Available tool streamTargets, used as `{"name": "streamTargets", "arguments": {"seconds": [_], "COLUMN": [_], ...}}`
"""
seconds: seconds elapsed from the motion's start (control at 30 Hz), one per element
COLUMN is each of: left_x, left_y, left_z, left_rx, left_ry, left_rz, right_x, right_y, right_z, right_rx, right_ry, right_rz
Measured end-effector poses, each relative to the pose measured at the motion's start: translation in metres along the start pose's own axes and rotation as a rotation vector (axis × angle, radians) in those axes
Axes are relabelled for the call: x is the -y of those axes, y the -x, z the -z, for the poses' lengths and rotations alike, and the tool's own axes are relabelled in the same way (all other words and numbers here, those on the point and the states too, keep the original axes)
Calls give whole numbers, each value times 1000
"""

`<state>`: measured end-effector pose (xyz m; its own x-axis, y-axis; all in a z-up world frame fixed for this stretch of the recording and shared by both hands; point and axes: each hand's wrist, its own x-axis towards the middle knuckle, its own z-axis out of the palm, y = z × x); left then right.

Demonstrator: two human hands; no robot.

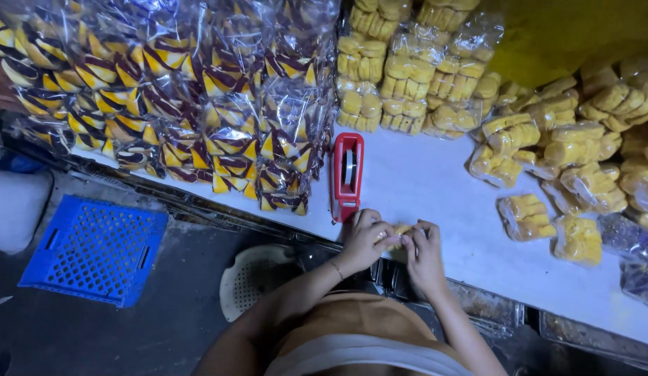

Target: The person packages small yellow bakery items into clear plastic bags by hand, using a red tape dispenser to seal each bag before placing it back on the table.

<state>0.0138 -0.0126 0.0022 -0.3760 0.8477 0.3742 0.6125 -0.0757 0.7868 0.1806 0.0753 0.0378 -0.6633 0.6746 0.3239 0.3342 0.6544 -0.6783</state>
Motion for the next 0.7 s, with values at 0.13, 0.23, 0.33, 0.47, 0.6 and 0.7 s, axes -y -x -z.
{"name": "streamTargets", "arguments": {"seconds": [0.13, 0.23, 0.33, 0.47, 0.6, 0.7], "left_x": [13, 23, 22, 21, 12, -8], "left_y": [0, 16, 36, 51, 45, 24], "left_z": [-5, 19, 61, 78, 93, 100], "left_rx": [-27, -184, -225, -205, -216, -194], "left_ry": [-17, 207, 100, -17, -3, 5], "left_rz": [-46, 122, 164, 249, 293, 281], "right_x": [6, 37, 84, 65, 46, 60], "right_y": [-24, -62, -100, -103, -78, -70], "right_z": [-22, -43, -76, -92, -73, -33], "right_rx": [-112, -67, 154, 246, 272, 296], "right_ry": [-75, -315, -472, -380, 37, -378], "right_rz": [-174, -442, -406, -421, -278, -274]}}
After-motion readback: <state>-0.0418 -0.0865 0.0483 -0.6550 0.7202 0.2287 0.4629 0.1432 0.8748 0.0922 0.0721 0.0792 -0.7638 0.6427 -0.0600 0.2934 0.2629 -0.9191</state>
